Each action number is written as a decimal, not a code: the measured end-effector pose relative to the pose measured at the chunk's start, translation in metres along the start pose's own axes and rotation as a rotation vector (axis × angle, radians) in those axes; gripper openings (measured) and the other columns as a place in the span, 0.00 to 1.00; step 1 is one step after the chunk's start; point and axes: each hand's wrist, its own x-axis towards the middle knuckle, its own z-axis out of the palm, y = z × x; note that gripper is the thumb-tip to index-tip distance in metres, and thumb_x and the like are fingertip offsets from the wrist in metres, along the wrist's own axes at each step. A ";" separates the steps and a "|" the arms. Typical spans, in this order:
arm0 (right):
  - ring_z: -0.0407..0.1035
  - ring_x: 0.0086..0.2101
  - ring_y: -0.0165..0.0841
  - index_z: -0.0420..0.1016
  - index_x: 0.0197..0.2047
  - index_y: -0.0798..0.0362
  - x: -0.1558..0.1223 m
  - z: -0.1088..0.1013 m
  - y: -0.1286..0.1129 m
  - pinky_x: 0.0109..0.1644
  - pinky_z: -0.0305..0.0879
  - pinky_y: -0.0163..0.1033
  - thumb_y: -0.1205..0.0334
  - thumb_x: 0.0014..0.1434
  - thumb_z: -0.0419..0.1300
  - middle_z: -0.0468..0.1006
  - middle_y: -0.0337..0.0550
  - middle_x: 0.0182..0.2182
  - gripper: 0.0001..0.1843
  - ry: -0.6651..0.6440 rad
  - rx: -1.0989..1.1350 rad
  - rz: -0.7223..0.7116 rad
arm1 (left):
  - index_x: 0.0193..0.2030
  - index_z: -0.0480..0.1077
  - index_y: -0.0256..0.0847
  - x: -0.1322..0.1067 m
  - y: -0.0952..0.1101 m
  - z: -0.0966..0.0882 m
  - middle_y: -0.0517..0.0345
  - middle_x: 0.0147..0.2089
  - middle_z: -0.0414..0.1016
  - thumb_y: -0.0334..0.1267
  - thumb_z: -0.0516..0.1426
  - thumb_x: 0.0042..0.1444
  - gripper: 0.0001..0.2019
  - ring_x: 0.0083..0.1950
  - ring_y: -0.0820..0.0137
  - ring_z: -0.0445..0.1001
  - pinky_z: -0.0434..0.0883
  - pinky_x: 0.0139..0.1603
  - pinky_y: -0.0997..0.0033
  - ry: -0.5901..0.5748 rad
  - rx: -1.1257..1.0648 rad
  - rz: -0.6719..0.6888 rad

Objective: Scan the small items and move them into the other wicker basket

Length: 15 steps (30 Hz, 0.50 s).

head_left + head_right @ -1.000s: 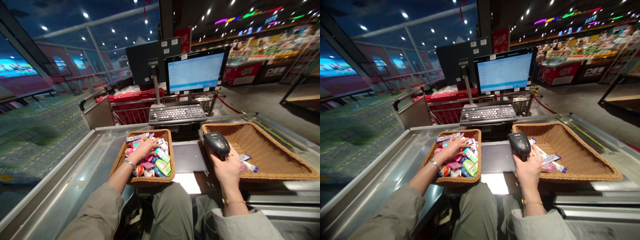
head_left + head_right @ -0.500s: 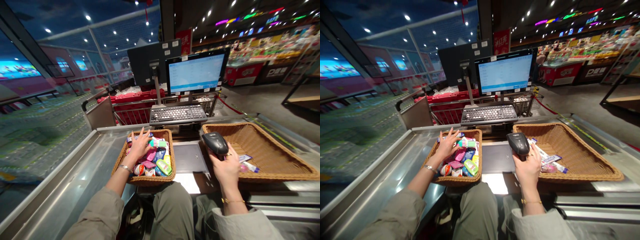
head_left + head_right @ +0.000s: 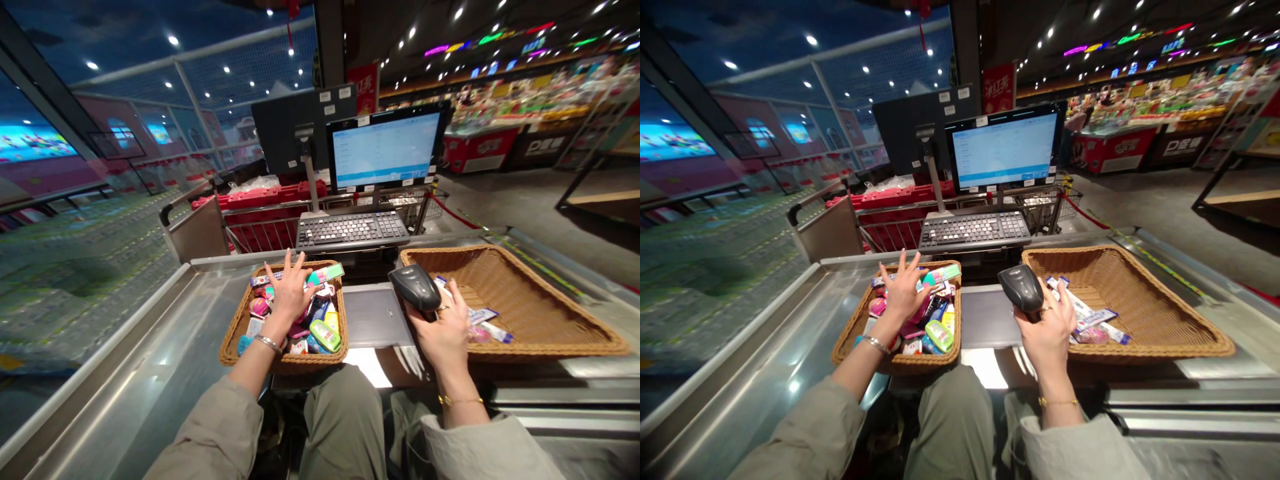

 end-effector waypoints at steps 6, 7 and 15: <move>0.54 0.70 0.53 0.76 0.55 0.51 0.001 -0.001 -0.003 0.71 0.46 0.67 0.51 0.58 0.63 0.77 0.53 0.59 0.24 -0.028 -0.044 -0.101 | 0.51 0.76 0.44 0.003 0.017 0.000 0.46 0.73 0.65 0.40 0.59 0.65 0.10 0.79 0.44 0.50 0.34 0.70 0.14 0.040 -0.022 0.014; 0.54 0.70 0.53 0.77 0.54 0.50 0.001 -0.001 -0.003 0.72 0.45 0.68 0.51 0.57 0.63 0.77 0.53 0.59 0.23 -0.036 -0.052 -0.114 | 0.51 0.76 0.44 0.004 0.020 0.000 0.46 0.73 0.65 0.41 0.59 0.65 0.10 0.79 0.44 0.50 0.34 0.70 0.14 0.042 -0.027 0.014; 0.48 0.72 0.55 0.78 0.47 0.50 -0.002 -0.001 0.000 0.71 0.39 0.74 0.56 0.56 0.62 0.73 0.50 0.64 0.16 -0.106 -0.108 -0.153 | 0.52 0.76 0.44 0.011 0.037 0.003 0.45 0.72 0.65 0.45 0.61 0.64 0.13 0.79 0.42 0.50 0.32 0.69 0.14 0.054 -0.049 0.015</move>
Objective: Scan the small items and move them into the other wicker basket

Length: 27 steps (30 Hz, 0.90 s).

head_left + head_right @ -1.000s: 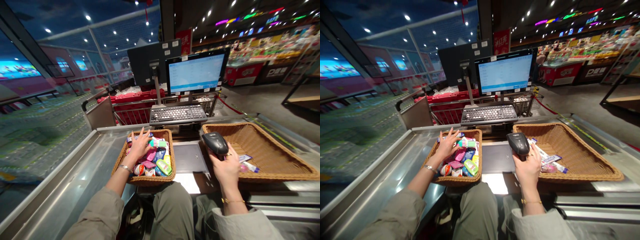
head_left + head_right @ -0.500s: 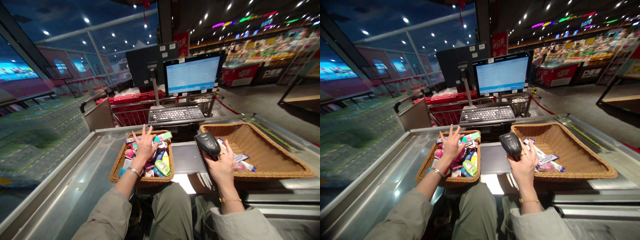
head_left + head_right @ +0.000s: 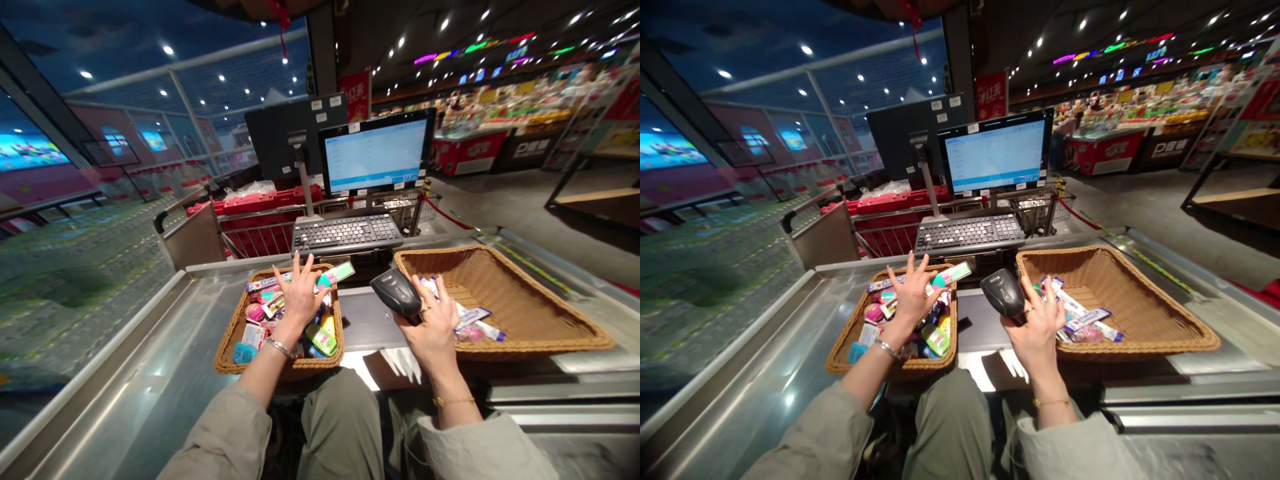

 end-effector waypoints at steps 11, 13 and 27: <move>0.49 0.72 0.54 0.79 0.49 0.50 -0.003 0.005 0.001 0.72 0.42 0.72 0.57 0.59 0.62 0.74 0.50 0.63 0.16 0.011 -0.052 -0.113 | 0.51 0.76 0.45 0.010 0.023 0.012 0.47 0.72 0.66 0.41 0.61 0.63 0.11 0.78 0.43 0.52 0.30 0.72 0.18 0.084 -0.014 0.033; 0.49 0.73 0.54 0.79 0.49 0.50 -0.003 0.004 0.001 0.72 0.42 0.71 0.57 0.59 0.62 0.74 0.51 0.63 0.16 0.002 -0.056 -0.113 | 0.51 0.76 0.45 0.012 0.028 0.014 0.49 0.72 0.66 0.40 0.61 0.63 0.11 0.78 0.43 0.51 0.29 0.71 0.17 0.083 -0.022 0.036; 0.50 0.72 0.55 0.78 0.43 0.51 -0.002 0.003 0.005 0.70 0.44 0.74 0.61 0.58 0.63 0.76 0.50 0.62 0.10 0.016 -0.043 -0.207 | 0.51 0.76 0.45 0.014 0.040 0.023 0.49 0.73 0.65 0.38 0.60 0.63 0.10 0.79 0.44 0.51 0.30 0.70 0.15 0.104 -0.026 0.055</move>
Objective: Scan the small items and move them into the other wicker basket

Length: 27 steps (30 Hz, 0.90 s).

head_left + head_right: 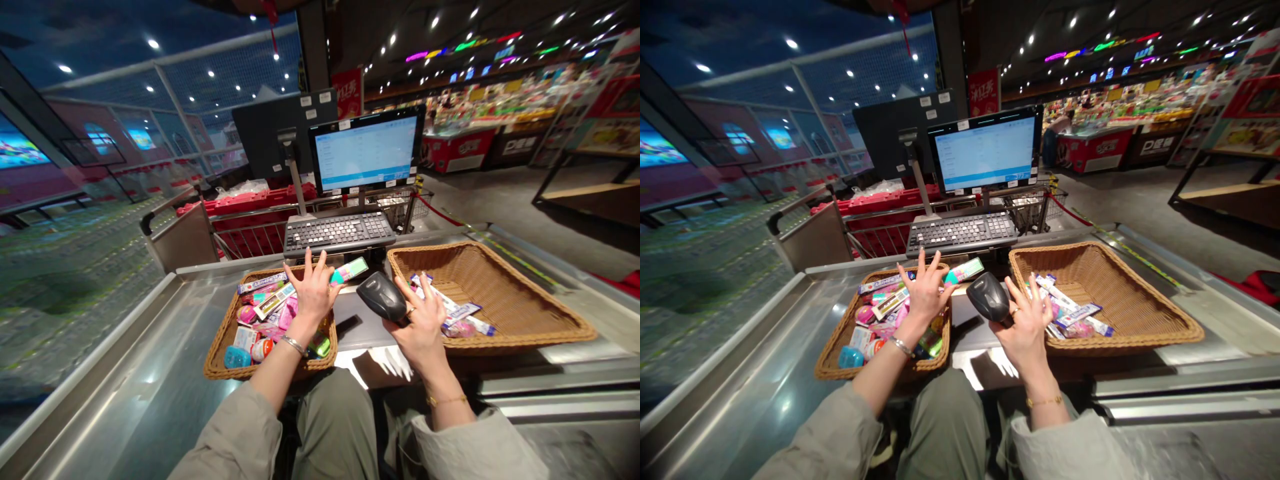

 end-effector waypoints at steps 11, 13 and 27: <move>0.53 0.71 0.55 0.78 0.48 0.50 0.001 -0.001 -0.001 0.71 0.45 0.73 0.60 0.58 0.62 0.78 0.49 0.59 0.14 -0.013 0.003 0.000 | 0.50 0.77 0.46 0.002 0.001 0.001 0.49 0.73 0.65 0.36 0.60 0.62 0.10 0.78 0.43 0.51 0.30 0.70 0.16 -0.005 -0.016 -0.019; 0.53 0.71 0.56 0.78 0.48 0.50 0.001 -0.001 -0.001 0.71 0.44 0.73 0.60 0.59 0.62 0.79 0.49 0.59 0.13 -0.014 0.005 -0.010 | 0.50 0.77 0.46 0.002 0.002 0.002 0.49 0.72 0.66 0.36 0.60 0.63 0.10 0.78 0.43 0.51 0.30 0.70 0.16 0.001 -0.019 -0.019; 0.54 0.71 0.52 0.78 0.50 0.49 0.000 -0.003 0.001 0.71 0.43 0.72 0.58 0.59 0.61 0.77 0.49 0.60 0.16 -0.003 0.029 0.058 | 0.52 0.77 0.46 0.005 0.006 -0.002 0.47 0.72 0.66 0.38 0.61 0.63 0.11 0.78 0.44 0.51 0.29 0.71 0.17 -0.006 -0.014 -0.025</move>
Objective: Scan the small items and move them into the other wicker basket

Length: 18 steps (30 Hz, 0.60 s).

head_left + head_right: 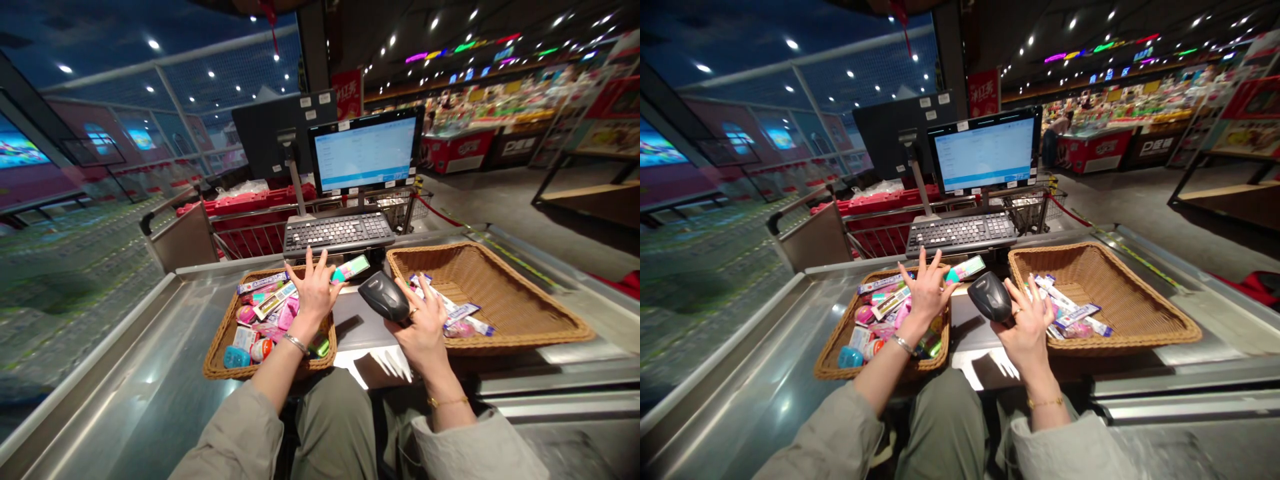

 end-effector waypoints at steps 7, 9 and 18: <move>0.53 0.71 0.53 0.76 0.55 0.48 0.003 -0.006 0.001 0.71 0.43 0.72 0.57 0.59 0.62 0.77 0.51 0.60 0.20 0.028 0.006 0.076 | 0.53 0.76 0.46 0.005 0.006 -0.002 0.48 0.72 0.66 0.38 0.61 0.63 0.12 0.79 0.45 0.50 0.29 0.70 0.17 -0.009 -0.004 0.006; 0.53 0.71 0.54 0.75 0.57 0.48 0.004 -0.008 0.002 0.71 0.44 0.72 0.57 0.59 0.63 0.76 0.51 0.61 0.22 0.042 0.007 0.094 | 0.53 0.76 0.47 0.007 0.008 -0.002 0.48 0.73 0.65 0.38 0.61 0.63 0.13 0.79 0.45 0.50 0.29 0.70 0.16 -0.009 -0.004 0.012; 0.54 0.70 0.53 0.73 0.61 0.52 0.010 -0.024 0.013 0.72 0.45 0.68 0.54 0.60 0.64 0.77 0.55 0.59 0.27 0.143 -0.003 0.171 | 0.53 0.76 0.46 0.020 0.026 -0.001 0.48 0.72 0.66 0.39 0.61 0.63 0.12 0.79 0.45 0.50 0.30 0.70 0.16 -0.012 -0.030 0.059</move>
